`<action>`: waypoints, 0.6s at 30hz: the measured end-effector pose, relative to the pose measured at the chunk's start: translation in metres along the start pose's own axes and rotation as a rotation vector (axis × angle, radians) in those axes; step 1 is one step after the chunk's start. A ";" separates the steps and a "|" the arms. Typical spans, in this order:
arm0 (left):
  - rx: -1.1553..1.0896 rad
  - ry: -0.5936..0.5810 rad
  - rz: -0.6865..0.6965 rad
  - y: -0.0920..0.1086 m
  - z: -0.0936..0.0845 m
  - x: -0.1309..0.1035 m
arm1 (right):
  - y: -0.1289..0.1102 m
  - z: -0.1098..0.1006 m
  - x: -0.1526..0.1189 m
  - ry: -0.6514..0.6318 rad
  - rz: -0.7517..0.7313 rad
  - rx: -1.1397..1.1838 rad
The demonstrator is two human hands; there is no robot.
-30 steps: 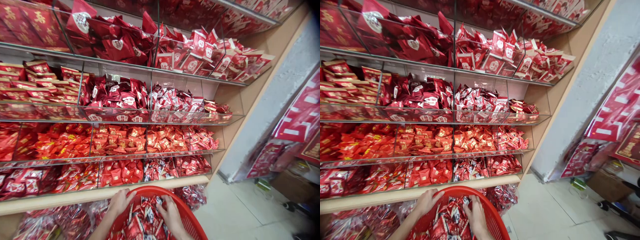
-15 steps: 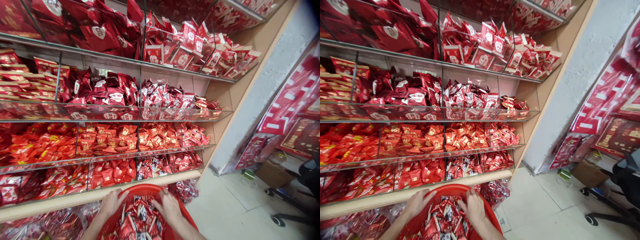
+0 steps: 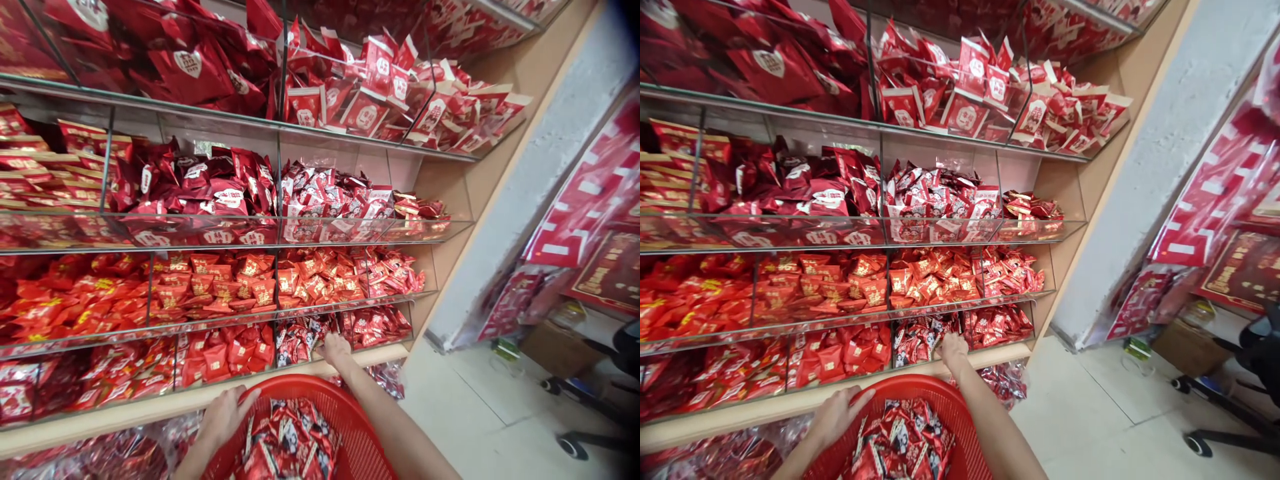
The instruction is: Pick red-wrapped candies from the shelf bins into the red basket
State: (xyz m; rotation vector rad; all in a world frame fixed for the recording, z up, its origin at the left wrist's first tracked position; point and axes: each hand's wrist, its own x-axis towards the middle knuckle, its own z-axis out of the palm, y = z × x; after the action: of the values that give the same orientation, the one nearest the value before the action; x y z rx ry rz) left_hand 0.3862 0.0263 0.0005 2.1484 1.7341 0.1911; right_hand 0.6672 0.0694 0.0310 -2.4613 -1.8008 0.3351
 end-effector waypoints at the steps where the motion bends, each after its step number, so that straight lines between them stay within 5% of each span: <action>1: 0.003 0.000 -0.001 0.001 -0.001 -0.001 | -0.002 0.001 0.002 -0.014 0.012 0.000; 11: 0.008 0.011 0.025 -0.002 0.004 0.000 | -0.009 -0.007 0.007 -0.084 0.096 0.034; 18: 0.030 -0.006 0.008 -0.001 0.004 -0.001 | 0.015 -0.037 -0.016 -0.077 0.045 0.094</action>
State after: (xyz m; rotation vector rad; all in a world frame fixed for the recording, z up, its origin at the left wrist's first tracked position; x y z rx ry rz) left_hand 0.3861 0.0246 -0.0033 2.1759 1.7358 0.1618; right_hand 0.6848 0.0524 0.0663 -2.4597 -1.7168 0.5117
